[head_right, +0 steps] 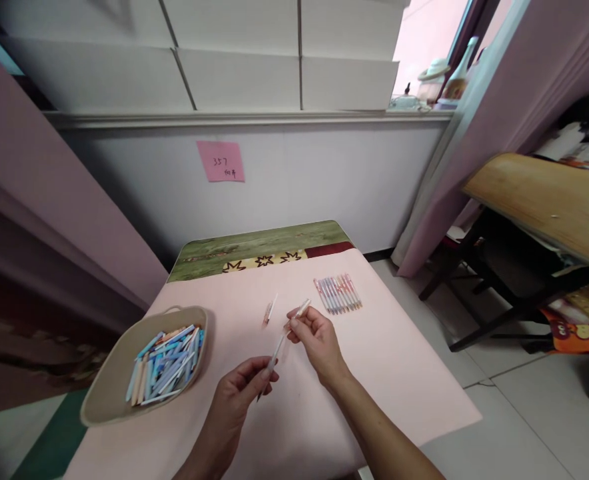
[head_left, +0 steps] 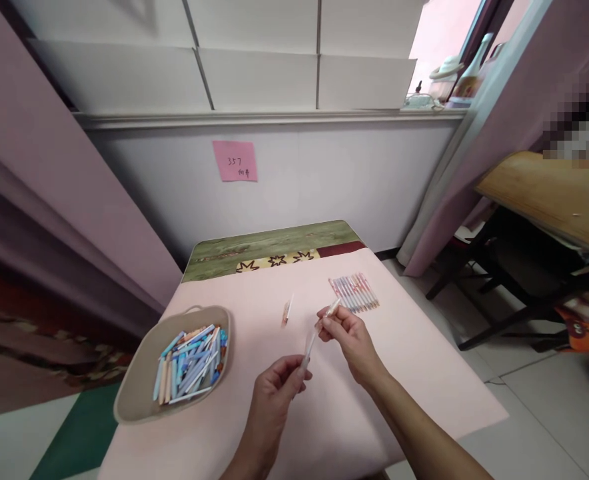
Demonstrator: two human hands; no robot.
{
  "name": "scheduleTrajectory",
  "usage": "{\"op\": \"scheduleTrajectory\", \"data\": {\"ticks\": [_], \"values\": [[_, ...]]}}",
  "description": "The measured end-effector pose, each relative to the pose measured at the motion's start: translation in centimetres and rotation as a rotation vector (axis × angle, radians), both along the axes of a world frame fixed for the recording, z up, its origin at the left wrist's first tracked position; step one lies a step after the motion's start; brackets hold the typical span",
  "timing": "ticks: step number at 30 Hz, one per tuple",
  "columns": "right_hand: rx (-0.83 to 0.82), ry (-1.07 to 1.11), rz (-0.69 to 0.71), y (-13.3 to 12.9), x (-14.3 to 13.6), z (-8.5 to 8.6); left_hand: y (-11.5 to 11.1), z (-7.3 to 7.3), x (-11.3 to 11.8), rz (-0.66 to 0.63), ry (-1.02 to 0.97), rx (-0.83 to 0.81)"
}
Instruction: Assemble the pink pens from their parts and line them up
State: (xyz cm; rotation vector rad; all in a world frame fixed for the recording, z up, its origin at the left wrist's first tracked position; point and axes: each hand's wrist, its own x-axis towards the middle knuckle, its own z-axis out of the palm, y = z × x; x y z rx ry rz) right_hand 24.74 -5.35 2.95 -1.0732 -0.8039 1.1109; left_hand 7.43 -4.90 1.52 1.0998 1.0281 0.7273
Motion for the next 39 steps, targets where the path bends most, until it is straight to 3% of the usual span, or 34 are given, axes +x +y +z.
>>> {"op": "scheduleTrajectory", "data": {"ticks": [15,22,26,34,39], "values": [[-0.04,-0.103,0.158,-0.5,-2.2,1.2,-0.6,1.9,-2.1,0.015,-0.03,-0.016],[-0.091,0.023,0.363,-1.1,-3.0,1.7,-1.1,3.4,-2.4,-0.068,-0.368,-0.339],[-0.101,0.059,0.41,-1.6,-3.2,2.1,-1.7,3.8,-2.4,-0.09,-0.471,-0.413],[-0.037,0.023,0.273,-3.8,-4.9,3.6,-4.0,5.0,-2.7,-0.072,-0.434,-0.29],[-0.042,0.096,0.404,-5.5,-5.8,3.1,-5.1,4.6,-3.5,-0.058,-0.423,-0.267]]}}
